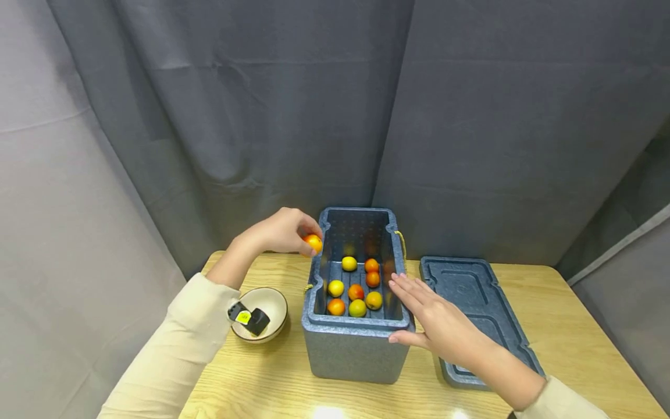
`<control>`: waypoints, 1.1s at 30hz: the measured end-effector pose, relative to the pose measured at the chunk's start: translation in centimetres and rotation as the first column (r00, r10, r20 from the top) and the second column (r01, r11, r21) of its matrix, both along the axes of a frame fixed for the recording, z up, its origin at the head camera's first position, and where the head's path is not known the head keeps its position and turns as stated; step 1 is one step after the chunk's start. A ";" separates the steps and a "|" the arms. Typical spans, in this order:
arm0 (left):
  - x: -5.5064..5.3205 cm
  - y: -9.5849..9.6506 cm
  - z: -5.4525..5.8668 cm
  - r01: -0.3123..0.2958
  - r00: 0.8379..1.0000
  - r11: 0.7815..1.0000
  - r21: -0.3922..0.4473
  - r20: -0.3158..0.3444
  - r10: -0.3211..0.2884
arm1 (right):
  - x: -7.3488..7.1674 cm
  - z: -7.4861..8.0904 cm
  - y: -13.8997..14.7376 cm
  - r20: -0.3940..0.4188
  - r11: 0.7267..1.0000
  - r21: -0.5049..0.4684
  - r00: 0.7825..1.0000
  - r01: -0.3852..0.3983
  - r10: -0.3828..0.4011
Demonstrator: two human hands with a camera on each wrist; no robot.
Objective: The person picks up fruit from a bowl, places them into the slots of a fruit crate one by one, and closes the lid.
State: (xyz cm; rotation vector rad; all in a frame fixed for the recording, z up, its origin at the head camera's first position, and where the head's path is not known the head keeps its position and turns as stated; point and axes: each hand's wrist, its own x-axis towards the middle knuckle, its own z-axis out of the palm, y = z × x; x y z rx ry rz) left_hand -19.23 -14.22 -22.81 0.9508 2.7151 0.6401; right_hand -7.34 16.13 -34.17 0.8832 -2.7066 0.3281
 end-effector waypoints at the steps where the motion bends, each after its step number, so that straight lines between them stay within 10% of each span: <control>1: -0.1 0.2 0.1 0.003 1.000 1.000 -0.005 0.007 -0.003 | 0.0 0.0 0.0 -0.002 1.000 0.000 1.000 -0.002 0.002; 23: -2.1 6.2 3.0 -0.012 0.988 1.000 -0.019 0.151 0.015 | -0.1 0.2 0.8 0.016 1.000 0.007 1.000 0.012 -0.012; 33: -4.0 7.4 2.4 0.004 0.943 0.996 0.092 0.332 -0.034 | -0.2 0.0 1.1 0.006 1.000 0.003 1.000 0.015 -0.015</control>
